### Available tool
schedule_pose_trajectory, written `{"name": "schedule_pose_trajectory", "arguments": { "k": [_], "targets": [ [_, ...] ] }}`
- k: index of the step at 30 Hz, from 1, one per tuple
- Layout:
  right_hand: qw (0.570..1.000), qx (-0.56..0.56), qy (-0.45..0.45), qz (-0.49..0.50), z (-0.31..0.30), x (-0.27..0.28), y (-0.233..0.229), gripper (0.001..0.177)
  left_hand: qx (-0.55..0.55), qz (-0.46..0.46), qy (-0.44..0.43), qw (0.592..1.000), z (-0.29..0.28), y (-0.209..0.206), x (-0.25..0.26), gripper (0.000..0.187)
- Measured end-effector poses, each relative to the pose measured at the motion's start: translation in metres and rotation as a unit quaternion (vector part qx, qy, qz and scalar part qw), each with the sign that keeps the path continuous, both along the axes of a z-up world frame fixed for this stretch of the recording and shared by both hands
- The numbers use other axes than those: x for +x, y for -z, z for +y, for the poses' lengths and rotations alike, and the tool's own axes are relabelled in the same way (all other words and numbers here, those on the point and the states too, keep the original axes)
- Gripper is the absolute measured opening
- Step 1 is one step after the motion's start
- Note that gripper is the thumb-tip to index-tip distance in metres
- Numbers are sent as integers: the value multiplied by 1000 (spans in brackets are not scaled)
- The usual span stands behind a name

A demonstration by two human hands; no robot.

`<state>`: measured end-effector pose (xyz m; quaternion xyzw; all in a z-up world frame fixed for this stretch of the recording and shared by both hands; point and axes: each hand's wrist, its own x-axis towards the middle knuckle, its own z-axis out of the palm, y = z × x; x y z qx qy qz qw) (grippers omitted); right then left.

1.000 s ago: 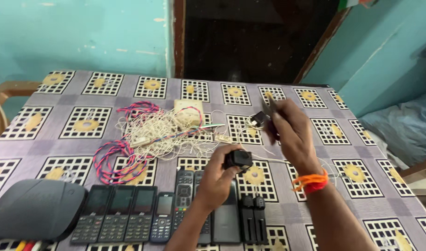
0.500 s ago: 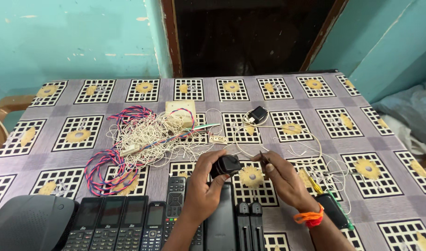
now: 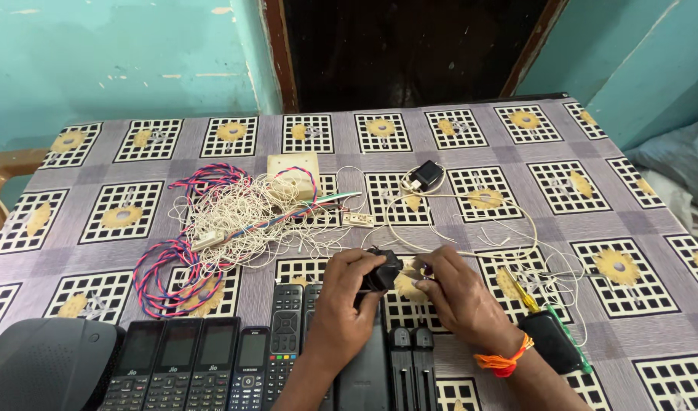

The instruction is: The person disassembles a black phone charger, removes its internal components, and uses a screwdriver to adjust or clean the prongs. They handle the charger and its parts one at a time on a table with other electronics.

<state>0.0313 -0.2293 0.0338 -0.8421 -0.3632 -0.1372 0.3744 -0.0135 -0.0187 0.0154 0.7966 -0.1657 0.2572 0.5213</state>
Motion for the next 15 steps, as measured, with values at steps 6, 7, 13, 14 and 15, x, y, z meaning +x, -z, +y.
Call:
{"name": "schedule_pose_trajectory", "arguments": {
  "k": [6,7,13,14,15],
  "targets": [
    [994,23,-29,102,-7,-5,12,29,26,-19,-34,999,1,4,1,50],
    [982,50,-47,174,-8,-6,13,33,25,-17,-37,999,1,3,0,48],
    [872,134,-115,456,-11,-9,21,53,35,-56,-57,996,-2,0,-1,50],
    [846,143,-109,501,-11,-10,21,56,33,-60,-55,996,-2,1,-1,51],
    [834,155,-119,516,-12,-10,22,56,31,-63,-53,996,-3,1,-1,51]
  ]
}}
